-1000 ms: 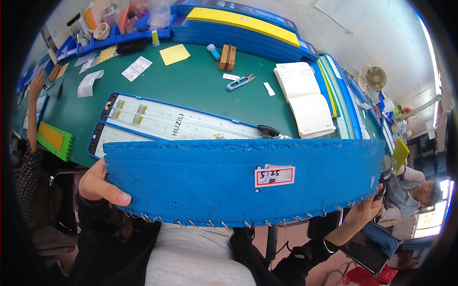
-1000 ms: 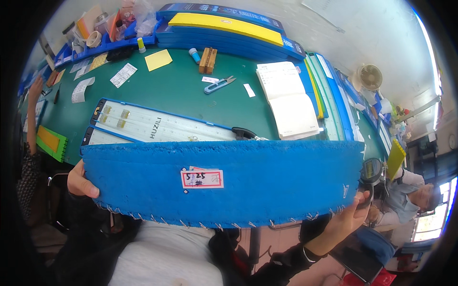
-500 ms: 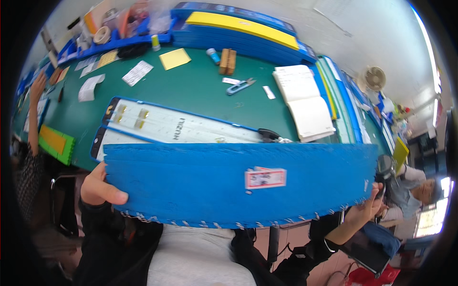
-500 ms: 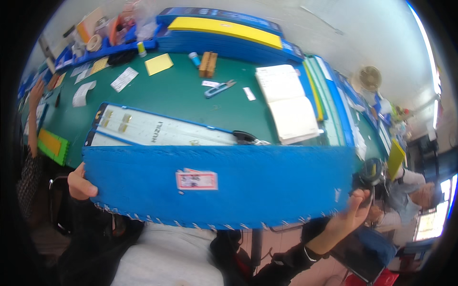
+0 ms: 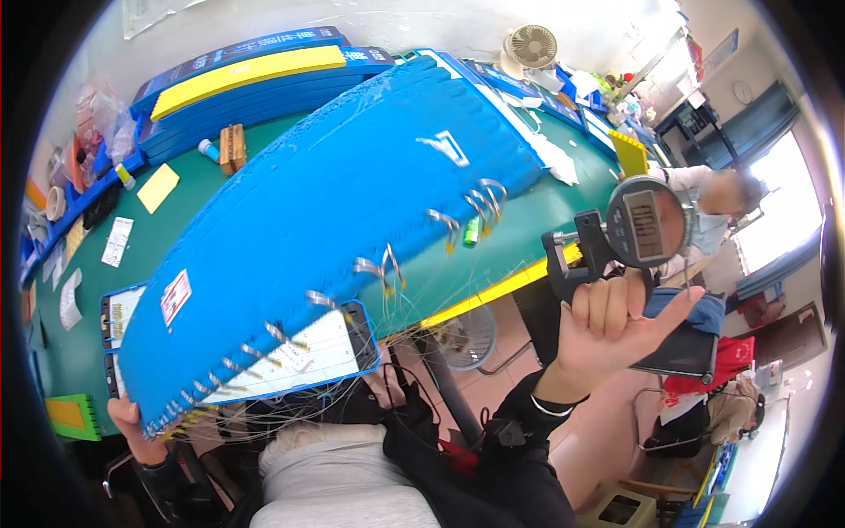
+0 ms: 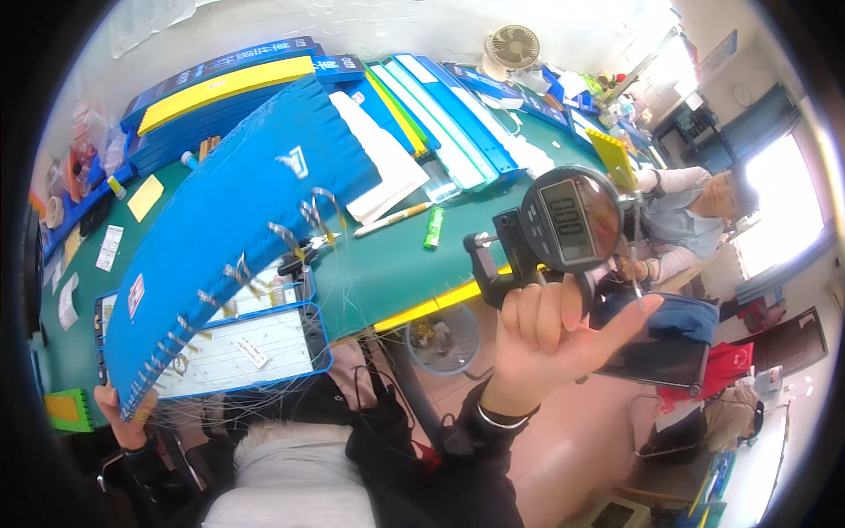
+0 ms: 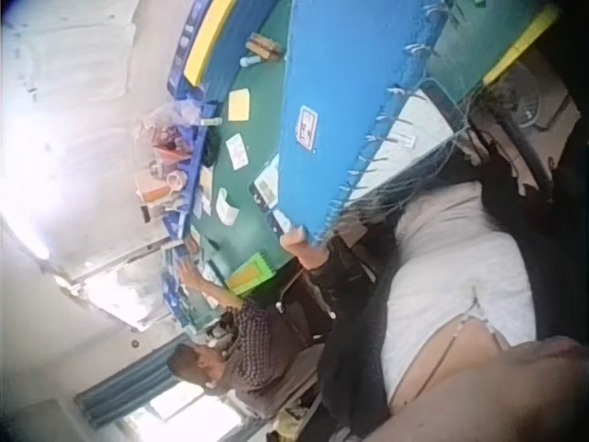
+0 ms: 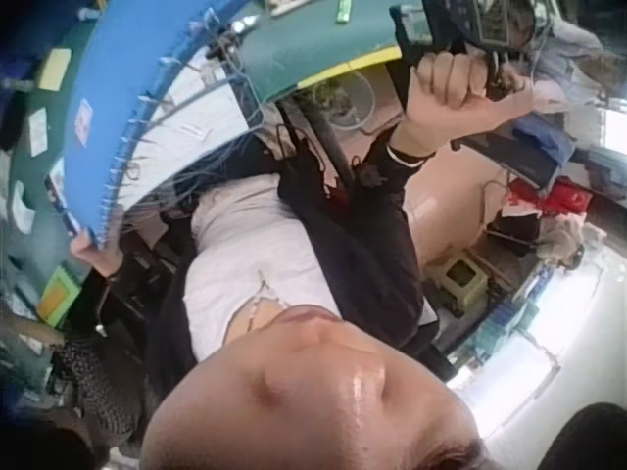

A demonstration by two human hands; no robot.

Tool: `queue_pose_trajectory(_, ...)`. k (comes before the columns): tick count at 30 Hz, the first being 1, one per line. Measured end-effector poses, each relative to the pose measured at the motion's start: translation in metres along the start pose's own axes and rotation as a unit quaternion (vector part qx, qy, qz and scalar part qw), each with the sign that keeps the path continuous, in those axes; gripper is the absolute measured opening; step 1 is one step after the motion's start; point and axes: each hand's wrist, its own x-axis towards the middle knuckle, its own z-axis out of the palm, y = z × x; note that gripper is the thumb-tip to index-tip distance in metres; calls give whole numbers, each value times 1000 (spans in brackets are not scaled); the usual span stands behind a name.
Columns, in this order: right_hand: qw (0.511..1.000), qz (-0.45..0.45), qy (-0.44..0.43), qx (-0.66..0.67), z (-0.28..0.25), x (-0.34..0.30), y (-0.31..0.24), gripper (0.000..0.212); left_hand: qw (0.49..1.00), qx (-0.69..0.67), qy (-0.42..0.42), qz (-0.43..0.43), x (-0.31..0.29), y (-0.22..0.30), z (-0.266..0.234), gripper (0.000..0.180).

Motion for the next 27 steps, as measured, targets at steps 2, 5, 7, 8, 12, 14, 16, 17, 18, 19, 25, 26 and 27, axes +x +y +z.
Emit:
queue_pose_trajectory(2, 1000, 6, -25, -8, 9, -3, 2, 65, 1000, -2, 10, -13, 2, -4, 1, 47)
queue_pose_trajectory(5, 998, 32, -61, -8, 14, -5, 10, 62, 999, -12, 23, -27, 5, -9, 13, 43)
queue_pose_trajectory(7, 995, 68, -77, 21, 16, -6, 13, 60, 999, -12, 28, -26, 2, -7, 15, 41)
queue_pose_trajectory(8, 992, 80, -86, 40, 17, -6, 16, 56, 999, 2, -6, -33, 1, -5, 10, 37)
queue_pose_trajectory(12, 992, 77, -57, 83, 21, -15, 26, 53, 997, -14, -61, -39, -3, -5, 2, 26)
queue_pose_trajectory(14, 991, 75, -59, 92, 20, -16, 30, 52, 996, -18, -73, -37, -7, -4, 11, 25)
queue_pose_trajectory(16, 991, 71, -59, 100, 19, -17, 33, 51, 995, -23, -87, -36, -8, -2, 14, 23)
queue_pose_trajectory(17, 990, 74, -68, 102, 19, -17, 35, 51, 997, -16, -68, -36, -10, -2, 14, 22)
queue_pose_trajectory(18, 988, 78, -77, 104, 20, -17, 36, 50, 998, -9, -48, -35, -11, -2, 14, 20)
queue_pose_trajectory(19, 989, 78, -76, 104, 20, -16, 38, 50, 998, -8, -48, -36, -10, -1, 13, 20)
queue_pose_trajectory(25, 988, 74, -68, 119, 21, -16, 40, 51, 997, 0, -71, -28, -8, -1, 0, 18)
queue_pose_trajectory(26, 989, 70, -64, 114, 22, -17, 40, 52, 994, -30, -99, -44, -6, -2, 3, 18)
queue_pose_trajectory(27, 990, 67, -61, 112, 22, -17, 40, 52, 989, -58, -125, -58, -6, 0, 9, 17)
